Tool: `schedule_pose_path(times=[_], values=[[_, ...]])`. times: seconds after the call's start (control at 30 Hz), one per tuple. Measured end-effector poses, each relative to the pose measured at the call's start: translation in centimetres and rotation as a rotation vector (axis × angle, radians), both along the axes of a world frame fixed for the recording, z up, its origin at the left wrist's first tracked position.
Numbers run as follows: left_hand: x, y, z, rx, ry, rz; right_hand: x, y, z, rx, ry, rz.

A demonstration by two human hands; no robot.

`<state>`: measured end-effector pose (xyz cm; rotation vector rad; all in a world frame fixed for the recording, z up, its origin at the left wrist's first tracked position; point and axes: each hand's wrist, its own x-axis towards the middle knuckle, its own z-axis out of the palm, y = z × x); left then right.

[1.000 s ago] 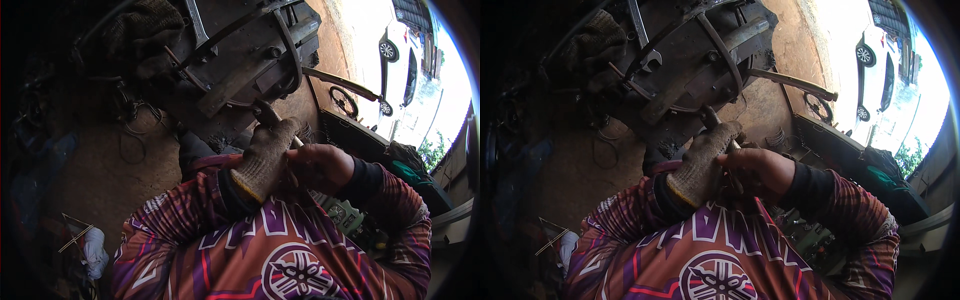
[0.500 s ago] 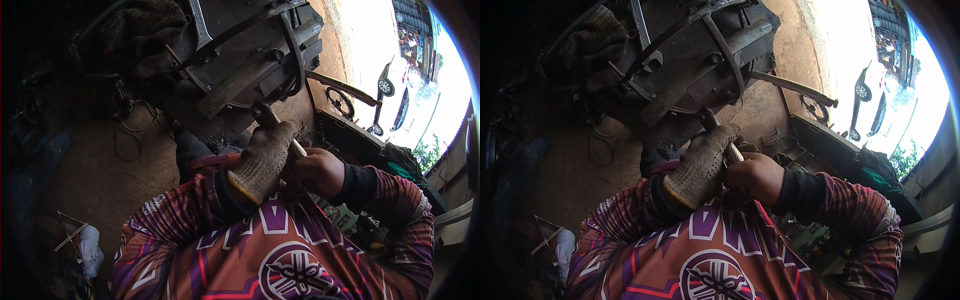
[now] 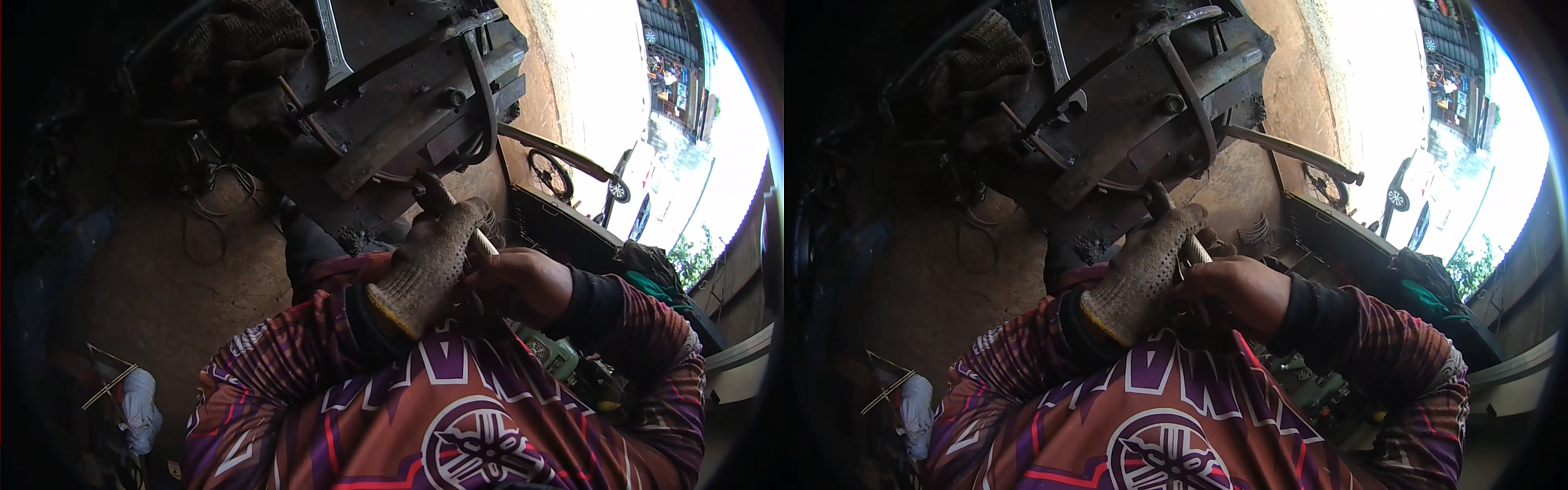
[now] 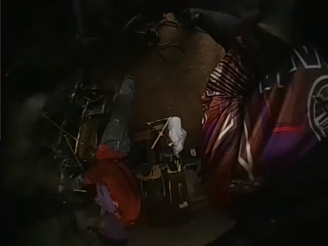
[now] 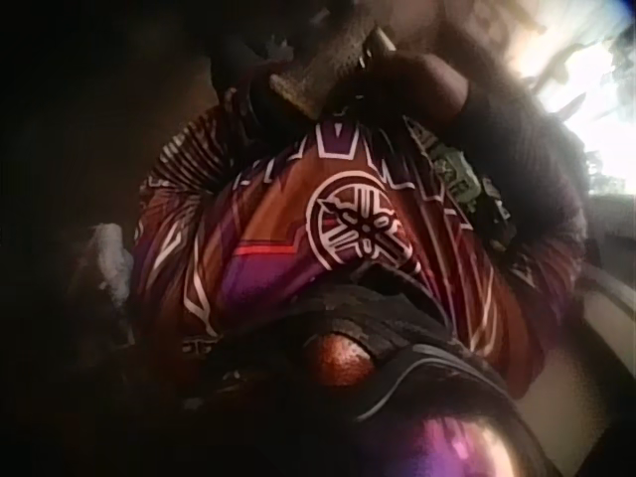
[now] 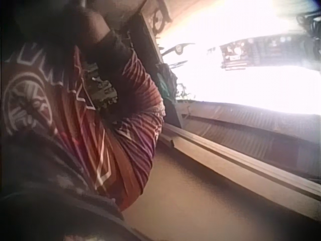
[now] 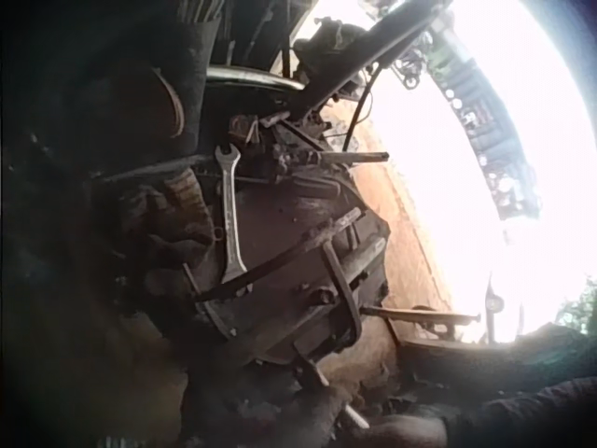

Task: The person uses a hammer and a wrench to align metal strips on a circular jig, adjusts them with locking pliers, and then welds the joints using a welding torch.

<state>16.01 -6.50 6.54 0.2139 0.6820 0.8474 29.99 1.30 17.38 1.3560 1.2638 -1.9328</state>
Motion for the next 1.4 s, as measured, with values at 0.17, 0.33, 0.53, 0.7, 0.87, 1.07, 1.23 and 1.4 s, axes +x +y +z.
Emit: schedule_pose_path(times=[0.17, 0.33, 0.53, 0.7, 0.87, 1.07, 1.23, 1.4], values=[[0.0, 0.2, 0.7, 0.147, 0.116, -0.037, 1.4, -0.9, -0.1, 0.000, -0.025, -0.025], [0.6, 0.9, 0.2, -0.332, -0.108, -0.165, 2.0, -1.2, 0.0, -0.047, -0.032, -0.112], [0.5, 1.3, 1.0, -0.405, -0.162, -0.140, 2.8, -2.4, -0.5, -0.047, -0.042, -0.247], [0.7, 0.4, 0.7, -0.388, -0.079, -0.136, 2.0, -2.5, -0.5, -0.026, -0.071, -0.257], [1.1, -0.7, -0.2, -0.032, 0.212, -0.149, 1.4, -3.3, -0.6, -0.042, -0.089, -0.353], [0.6, 0.1, 0.4, -0.397, 0.022, -0.132, 1.3, -3.7, -0.5, 0.011, -0.090, -0.263], [0.8, 0.0, 0.1, -0.282, 0.162, -0.259, 1.3, -3.6, -0.4, 0.048, -0.063, -0.210], [0.3, -1.2, -0.3, 0.390, 0.602, -0.196, 0.3, -2.3, -0.6, -0.068, -0.194, -0.229]])
